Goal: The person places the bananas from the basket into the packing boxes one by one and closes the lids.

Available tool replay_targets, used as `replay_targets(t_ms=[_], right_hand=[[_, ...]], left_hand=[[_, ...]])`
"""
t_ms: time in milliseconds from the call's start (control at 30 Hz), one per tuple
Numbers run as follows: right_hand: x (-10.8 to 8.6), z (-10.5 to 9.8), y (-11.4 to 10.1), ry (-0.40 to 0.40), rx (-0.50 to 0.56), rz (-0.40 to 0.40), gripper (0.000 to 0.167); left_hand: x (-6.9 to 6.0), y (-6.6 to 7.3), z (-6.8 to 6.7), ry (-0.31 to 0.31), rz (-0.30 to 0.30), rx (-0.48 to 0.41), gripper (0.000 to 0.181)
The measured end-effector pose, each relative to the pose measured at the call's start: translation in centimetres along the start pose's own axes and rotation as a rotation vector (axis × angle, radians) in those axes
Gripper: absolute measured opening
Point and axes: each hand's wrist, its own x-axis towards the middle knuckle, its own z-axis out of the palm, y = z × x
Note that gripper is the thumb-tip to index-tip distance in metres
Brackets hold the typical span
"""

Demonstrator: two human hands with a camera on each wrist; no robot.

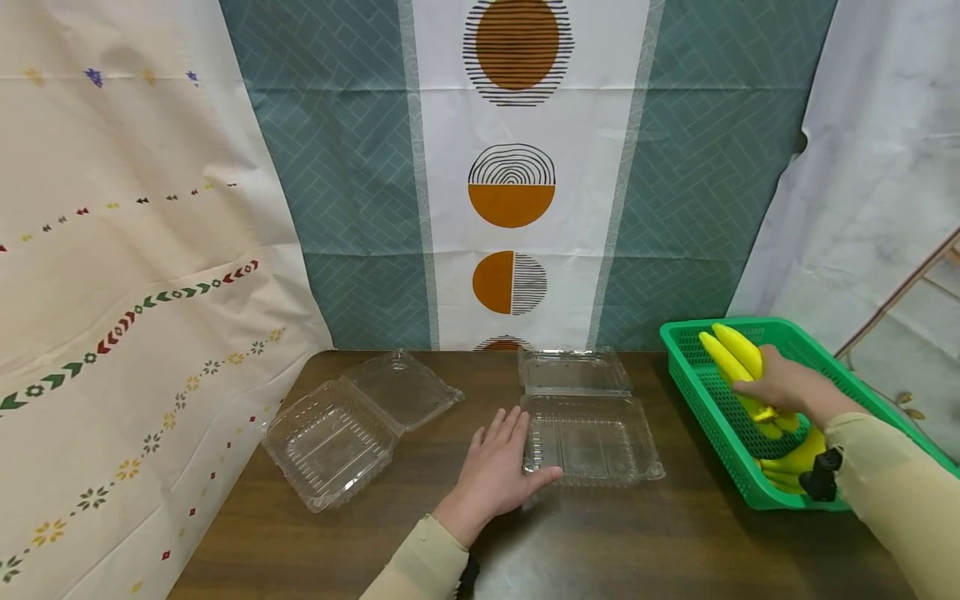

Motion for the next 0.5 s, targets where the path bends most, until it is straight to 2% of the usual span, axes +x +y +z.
replay_targets(t_ms=[233,500], right_hand=[[-0.9,0.0,-0.4,0.056,-0.041,-0.018,0.085],[-1.0,0.1,-1.5,0.123,-0.076,-0.049,0.098]], left_hand=[[0.2,0.0,0.1,0.002,0.006,0.006,0.106],[0.2,-0.1,0.2,0.009,0.004,0.012,0.107]])
